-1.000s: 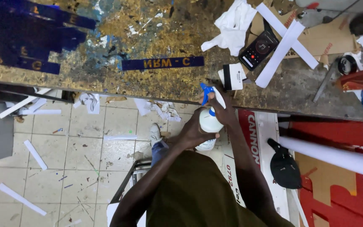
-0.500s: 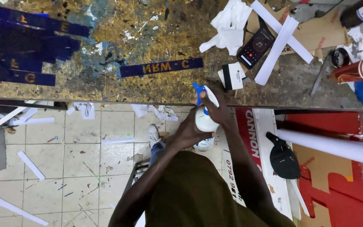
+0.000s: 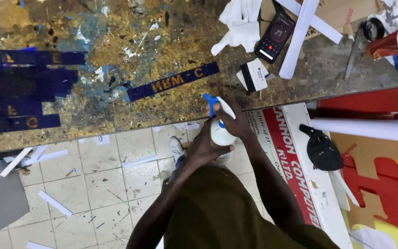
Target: The person handles a white paper strip and a blue sticker on a cluttered workbench. They wipe the sticker with a white cloth, then pick up a spray bottle and apply liquid to the paper strip before placing it on the sticker.
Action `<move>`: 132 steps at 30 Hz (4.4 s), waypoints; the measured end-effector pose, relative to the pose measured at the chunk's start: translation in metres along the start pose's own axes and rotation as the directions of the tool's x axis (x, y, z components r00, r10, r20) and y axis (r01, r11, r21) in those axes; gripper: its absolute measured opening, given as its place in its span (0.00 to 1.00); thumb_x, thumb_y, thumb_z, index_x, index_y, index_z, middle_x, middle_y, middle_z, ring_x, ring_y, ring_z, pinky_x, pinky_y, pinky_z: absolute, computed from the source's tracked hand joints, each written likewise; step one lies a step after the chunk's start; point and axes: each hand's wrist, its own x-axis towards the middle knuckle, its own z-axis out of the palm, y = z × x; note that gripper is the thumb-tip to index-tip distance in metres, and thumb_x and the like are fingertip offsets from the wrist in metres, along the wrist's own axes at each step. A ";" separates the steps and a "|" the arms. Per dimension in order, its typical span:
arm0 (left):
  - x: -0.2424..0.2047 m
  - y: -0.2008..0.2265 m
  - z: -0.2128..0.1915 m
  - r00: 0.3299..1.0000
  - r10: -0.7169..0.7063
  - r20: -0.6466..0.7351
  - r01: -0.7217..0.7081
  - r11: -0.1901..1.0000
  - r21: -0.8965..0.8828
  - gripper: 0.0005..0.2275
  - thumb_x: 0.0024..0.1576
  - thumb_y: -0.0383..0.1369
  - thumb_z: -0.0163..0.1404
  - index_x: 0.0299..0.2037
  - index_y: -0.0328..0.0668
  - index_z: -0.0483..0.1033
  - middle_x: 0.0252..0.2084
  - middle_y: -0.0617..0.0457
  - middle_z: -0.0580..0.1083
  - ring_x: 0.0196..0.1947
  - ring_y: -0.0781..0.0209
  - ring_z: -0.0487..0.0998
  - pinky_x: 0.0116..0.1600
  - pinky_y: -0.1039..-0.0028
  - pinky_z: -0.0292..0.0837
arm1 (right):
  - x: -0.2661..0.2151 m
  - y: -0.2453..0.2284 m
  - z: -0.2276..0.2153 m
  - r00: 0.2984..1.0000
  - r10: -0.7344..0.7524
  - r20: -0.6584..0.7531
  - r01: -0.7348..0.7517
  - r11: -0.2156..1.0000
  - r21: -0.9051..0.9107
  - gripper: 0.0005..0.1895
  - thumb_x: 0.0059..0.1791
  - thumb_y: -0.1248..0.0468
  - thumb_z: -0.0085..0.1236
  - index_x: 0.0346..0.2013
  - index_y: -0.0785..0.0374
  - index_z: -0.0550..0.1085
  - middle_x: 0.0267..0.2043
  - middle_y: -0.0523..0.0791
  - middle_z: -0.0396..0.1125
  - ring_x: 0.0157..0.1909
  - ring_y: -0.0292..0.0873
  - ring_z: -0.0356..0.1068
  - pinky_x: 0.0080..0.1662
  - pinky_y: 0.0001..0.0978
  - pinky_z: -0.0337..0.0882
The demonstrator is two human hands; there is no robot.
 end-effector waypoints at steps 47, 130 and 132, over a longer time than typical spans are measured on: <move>0.335 0.080 0.204 0.717 0.648 -0.257 -0.271 0.599 0.753 0.17 0.60 0.32 0.64 0.55 0.32 0.78 0.52 0.35 0.76 0.52 0.27 0.80 0.53 0.42 0.80 | 0.066 -0.035 -0.399 0.549 -0.758 -0.352 0.483 0.631 -0.607 0.30 0.58 0.48 0.73 0.65 0.66 0.75 0.51 0.58 0.73 0.51 0.62 0.76 0.58 0.51 0.74; -0.035 0.064 0.152 0.650 0.452 -0.610 -0.691 0.686 -0.227 0.16 0.72 0.28 0.54 0.28 0.36 0.79 0.16 0.47 0.72 0.21 0.61 0.76 0.38 0.70 0.78 | -0.048 -0.113 -0.164 0.576 -0.367 0.731 0.321 0.923 0.211 0.11 0.65 0.67 0.54 0.57 0.67 0.82 0.45 0.56 0.80 0.50 0.55 0.83 0.47 0.55 0.81; -0.028 0.064 0.150 0.646 0.462 -0.608 -0.700 0.676 -0.230 0.16 0.72 0.28 0.54 0.28 0.37 0.79 0.15 0.47 0.71 0.20 0.62 0.75 0.38 0.70 0.78 | -0.039 -0.119 -0.166 0.555 -0.381 0.739 0.332 0.916 0.223 0.11 0.65 0.67 0.55 0.57 0.67 0.82 0.46 0.56 0.80 0.50 0.55 0.83 0.47 0.54 0.81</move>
